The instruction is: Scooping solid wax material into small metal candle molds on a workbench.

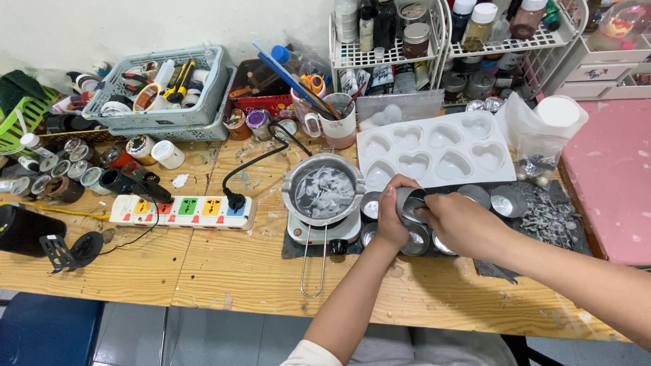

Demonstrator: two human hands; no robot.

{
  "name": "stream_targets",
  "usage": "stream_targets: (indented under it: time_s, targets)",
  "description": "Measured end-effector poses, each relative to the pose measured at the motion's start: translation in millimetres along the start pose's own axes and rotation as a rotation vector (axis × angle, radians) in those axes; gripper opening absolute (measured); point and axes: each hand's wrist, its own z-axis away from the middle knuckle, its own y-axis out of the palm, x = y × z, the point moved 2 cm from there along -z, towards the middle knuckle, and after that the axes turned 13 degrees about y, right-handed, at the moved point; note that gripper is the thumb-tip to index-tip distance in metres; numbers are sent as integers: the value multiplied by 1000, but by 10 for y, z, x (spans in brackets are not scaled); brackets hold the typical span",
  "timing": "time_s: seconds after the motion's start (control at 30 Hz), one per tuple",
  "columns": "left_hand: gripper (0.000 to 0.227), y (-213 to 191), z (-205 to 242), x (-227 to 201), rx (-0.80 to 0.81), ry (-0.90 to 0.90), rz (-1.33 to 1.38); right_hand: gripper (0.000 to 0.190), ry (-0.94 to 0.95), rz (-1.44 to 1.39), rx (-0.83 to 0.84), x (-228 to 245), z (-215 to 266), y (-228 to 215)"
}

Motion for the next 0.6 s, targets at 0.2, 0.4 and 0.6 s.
stream_targets:
  time_s: [0.2, 0.4, 0.6]
  targets:
    - [52, -135, 20, 292, 134, -175, 29, 25, -71, 122, -133, 43, 108, -25]
    - [50, 32, -44, -137, 91, 25, -98, 27, -9, -89, 39, 2, 56, -18]
    - [56, -49, 2, 209, 169, -269, 56, 20, -60, 109, -129, -6, 161, 19]
